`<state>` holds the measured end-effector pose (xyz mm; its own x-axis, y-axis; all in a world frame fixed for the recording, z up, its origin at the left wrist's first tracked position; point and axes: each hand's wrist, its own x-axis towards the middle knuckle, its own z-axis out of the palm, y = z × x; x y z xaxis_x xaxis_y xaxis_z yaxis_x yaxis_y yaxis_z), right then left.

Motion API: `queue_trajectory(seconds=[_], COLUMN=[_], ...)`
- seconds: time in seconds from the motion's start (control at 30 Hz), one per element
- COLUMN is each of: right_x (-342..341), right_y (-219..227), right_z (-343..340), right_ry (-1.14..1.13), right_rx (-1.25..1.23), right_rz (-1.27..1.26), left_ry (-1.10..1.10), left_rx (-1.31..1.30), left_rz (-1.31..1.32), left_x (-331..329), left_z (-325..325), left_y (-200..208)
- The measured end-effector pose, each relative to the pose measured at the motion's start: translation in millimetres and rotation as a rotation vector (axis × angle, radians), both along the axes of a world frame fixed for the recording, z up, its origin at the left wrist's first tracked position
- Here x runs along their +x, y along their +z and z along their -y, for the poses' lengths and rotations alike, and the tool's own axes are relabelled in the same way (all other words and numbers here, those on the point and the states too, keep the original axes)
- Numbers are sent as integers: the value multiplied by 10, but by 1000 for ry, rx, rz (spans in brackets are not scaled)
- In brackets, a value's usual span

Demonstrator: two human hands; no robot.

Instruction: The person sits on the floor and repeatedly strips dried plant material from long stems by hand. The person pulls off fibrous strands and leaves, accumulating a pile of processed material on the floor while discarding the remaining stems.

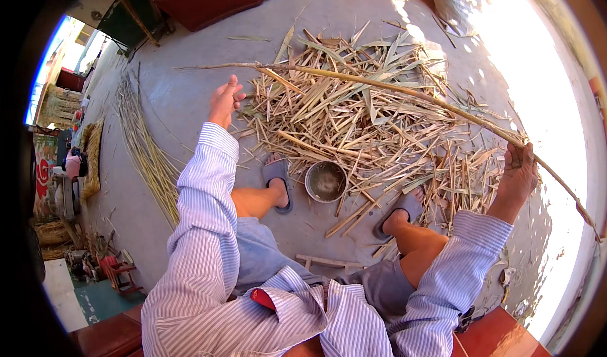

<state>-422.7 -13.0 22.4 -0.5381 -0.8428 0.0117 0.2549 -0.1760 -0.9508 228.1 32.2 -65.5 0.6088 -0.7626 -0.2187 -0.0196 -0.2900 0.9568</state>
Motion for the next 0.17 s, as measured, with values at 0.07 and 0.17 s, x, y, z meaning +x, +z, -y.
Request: queue_trajectory(seconds=[0.07,0.17], right_x=[-7,-67], right_y=[-13,-99], right_z=[22,60], right_ry=[-8,59], right_rx=[6,-8], right_rz=[39,71], left_ry=[-17,-320], left_rx=[-183,-340], left_rz=[-199,-276], left_x=[-79,-33], left_z=[72,240], left_y=[20,-85])
